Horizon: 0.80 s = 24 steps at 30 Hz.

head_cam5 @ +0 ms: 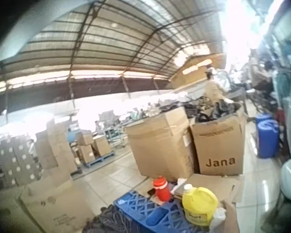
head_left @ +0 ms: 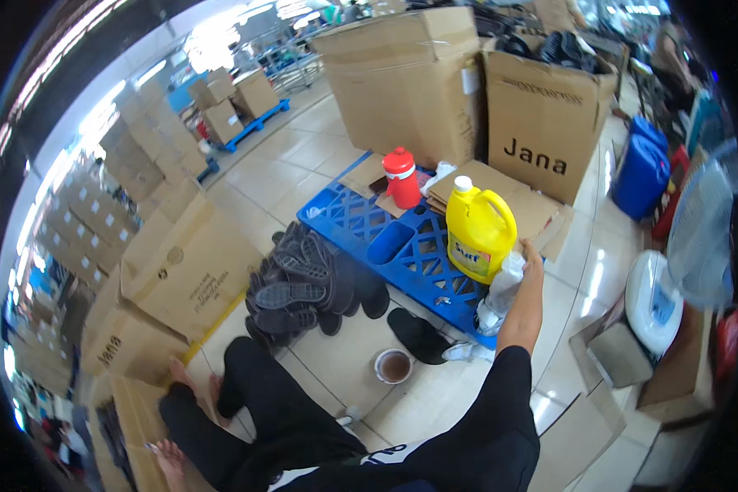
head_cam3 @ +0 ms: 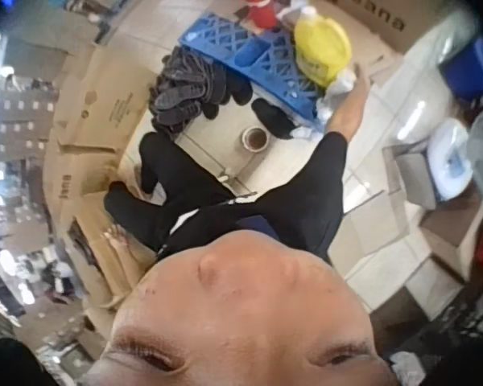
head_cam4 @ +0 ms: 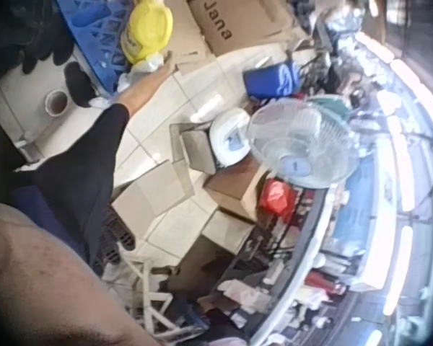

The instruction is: Sorting and cleaning shoe soles by removing excess material or debris.

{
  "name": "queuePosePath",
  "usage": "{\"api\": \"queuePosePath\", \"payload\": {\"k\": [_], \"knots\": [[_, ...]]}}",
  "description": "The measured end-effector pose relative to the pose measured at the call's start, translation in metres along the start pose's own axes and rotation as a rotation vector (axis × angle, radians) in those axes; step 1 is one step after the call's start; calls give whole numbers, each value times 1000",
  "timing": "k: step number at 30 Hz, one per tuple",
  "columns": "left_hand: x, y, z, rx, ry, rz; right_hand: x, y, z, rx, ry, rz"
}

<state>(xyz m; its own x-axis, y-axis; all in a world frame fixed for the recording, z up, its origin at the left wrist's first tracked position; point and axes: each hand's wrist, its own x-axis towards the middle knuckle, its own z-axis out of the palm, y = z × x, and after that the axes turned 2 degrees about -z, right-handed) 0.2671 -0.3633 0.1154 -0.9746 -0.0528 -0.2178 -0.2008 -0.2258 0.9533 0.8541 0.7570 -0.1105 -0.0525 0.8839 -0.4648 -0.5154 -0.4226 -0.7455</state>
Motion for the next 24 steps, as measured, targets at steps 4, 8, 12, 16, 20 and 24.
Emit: {"api": "queuePosePath", "payload": {"k": [4,8,12,16,20,24], "knots": [[-34,44,29,171,35,45,-4,64,-11,39,-204,132],[31,-31,-7,-70,-114,-29,53,-36,-43,4,-180,-235],[-10,20,8,15,-91,13,6,-11,-21,62,-89,-85],[-21,24,19,29,-22,-20,-120,-64,23,-64,169,-169],[-5,2,33,-48,-44,-42,-132,-128,-9,-75,70,-294],[-1,8,38,61,-55,-67,-177,-142,-17,-61,58,-393]]}}
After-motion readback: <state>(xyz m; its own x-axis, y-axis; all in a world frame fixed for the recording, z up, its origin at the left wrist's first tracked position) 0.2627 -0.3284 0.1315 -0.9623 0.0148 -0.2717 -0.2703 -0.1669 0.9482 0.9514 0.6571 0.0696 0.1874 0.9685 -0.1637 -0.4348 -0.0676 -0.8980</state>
